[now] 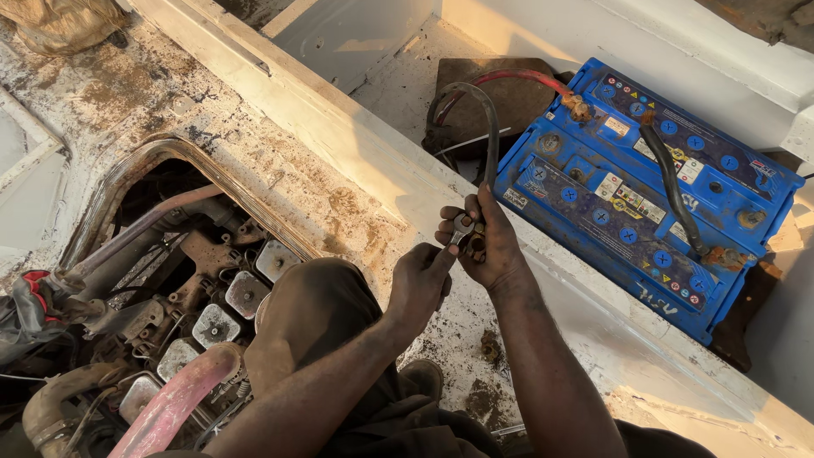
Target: The person uses pliers and a wrench to remove and reattach corroded terminals on two blue batteries. They repeatedly loosen nuts, detach cables, and tighten connections while working in a confined white compartment.
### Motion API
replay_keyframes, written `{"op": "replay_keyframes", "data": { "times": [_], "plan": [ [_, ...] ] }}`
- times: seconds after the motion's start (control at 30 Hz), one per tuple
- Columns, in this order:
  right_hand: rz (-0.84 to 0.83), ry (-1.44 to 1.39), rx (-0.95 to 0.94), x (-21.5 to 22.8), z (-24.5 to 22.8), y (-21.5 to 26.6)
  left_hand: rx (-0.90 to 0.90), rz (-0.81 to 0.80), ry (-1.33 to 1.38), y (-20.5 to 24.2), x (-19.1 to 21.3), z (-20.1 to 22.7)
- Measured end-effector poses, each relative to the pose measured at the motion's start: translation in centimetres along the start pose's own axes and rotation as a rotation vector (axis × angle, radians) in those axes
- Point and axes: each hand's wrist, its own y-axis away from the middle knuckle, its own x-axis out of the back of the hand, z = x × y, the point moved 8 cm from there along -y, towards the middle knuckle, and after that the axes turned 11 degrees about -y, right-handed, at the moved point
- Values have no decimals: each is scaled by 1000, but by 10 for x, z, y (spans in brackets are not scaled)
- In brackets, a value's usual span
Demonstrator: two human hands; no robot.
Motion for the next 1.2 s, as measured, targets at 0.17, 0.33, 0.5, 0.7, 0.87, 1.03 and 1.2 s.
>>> {"op": "replay_keyframes", "data": {
  "times": [0.17, 0.33, 0.5, 0.7, 0.87, 1.03, 1.2],
  "plan": [
    [-7, -4, 77, -8, 5, -1, 190, -15, 215, 7, -25, -15],
    [253, 91, 56, 4, 11, 6, 140, -17, 182, 3, -24, -20],
    [115, 50, 102, -7, 11, 2, 161, 38, 210, 1, -23, -26],
    [119, 120, 203, 5, 16, -6, 366, 101, 456, 10, -40, -29],
    [123, 234, 139, 3, 24, -4, 373, 55, 419, 19, -33, -22],
    [14, 40, 109, -2, 0, -1, -66, -85, 149, 1, 26, 1],
    [8, 25, 29, -2, -13, 2, -294, -91, -312, -22, 47, 32]
  ]
}}
